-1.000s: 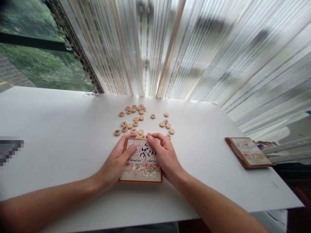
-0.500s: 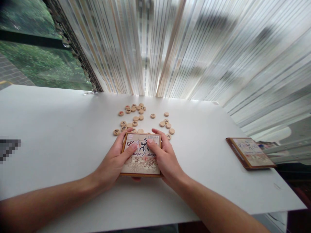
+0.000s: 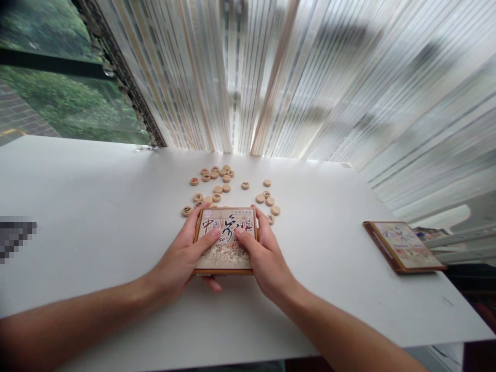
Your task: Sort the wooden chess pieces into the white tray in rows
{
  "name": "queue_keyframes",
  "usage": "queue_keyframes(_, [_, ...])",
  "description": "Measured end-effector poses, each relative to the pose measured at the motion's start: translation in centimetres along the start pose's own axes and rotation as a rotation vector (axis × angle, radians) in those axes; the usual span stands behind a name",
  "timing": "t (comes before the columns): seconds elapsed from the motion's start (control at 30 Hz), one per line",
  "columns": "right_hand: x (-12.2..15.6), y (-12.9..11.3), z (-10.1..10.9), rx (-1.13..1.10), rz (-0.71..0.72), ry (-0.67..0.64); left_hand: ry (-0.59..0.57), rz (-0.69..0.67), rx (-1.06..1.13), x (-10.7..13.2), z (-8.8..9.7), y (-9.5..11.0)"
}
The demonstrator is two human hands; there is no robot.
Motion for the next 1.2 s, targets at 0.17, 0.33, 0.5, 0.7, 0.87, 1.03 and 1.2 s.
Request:
queue_keyframes(0.17, [0.07, 0.29, 0.01, 0.116, -0.044, -0.126, -0.039, -0.056, -0.076, -0.31, 0.14, 0.24])
queue_keyframes(0.33, [0.48, 0.09, -0.31, 0.150, -0.069, -0.234, -0.088, -0.105, -0.159, -0.34, 0.32, 0.44])
queue_keyframes(0.5, [0.42, 0.10, -0.28, 0.218, -0.067, -0.157, -0.060, -0.130, -0.189, -0.27, 0.34, 0.47])
queue_keyframes(0.7, [0.25, 0.05, -0.48, 0.206, -0.032, -0.113, -0.053, -0.071, -0.086, -0.24, 0.16, 0.04])
queue_keyframes(0.87, [0.35, 0.36, -0.30, 0.174, -0.036, -0.069, -0.067, -0.058, -0.092, -0.16, 0.05, 0.22])
queue_keyframes(1.03, [0.22, 0.50, -0.14, 0.163, -0.037, -0.079, -0.055, -0.078, -0.124, 0.05, 0.08, 0.50])
queue_keyframes(1.2, [0.03, 0.32, -0.22, 0.170, -0.036, -0.091, -0.044, -0.093, -0.132, 0.11, 0.16, 0.34])
Point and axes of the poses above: each hand's wrist, its own x-axis away from the middle knuckle, its own z-axis out of the back of the hand, y = z × x, the point moved 3 cm from there along -x, towards the middle knuckle, and after that the axes turned 15 degrees about x, right-handed, at the moved point
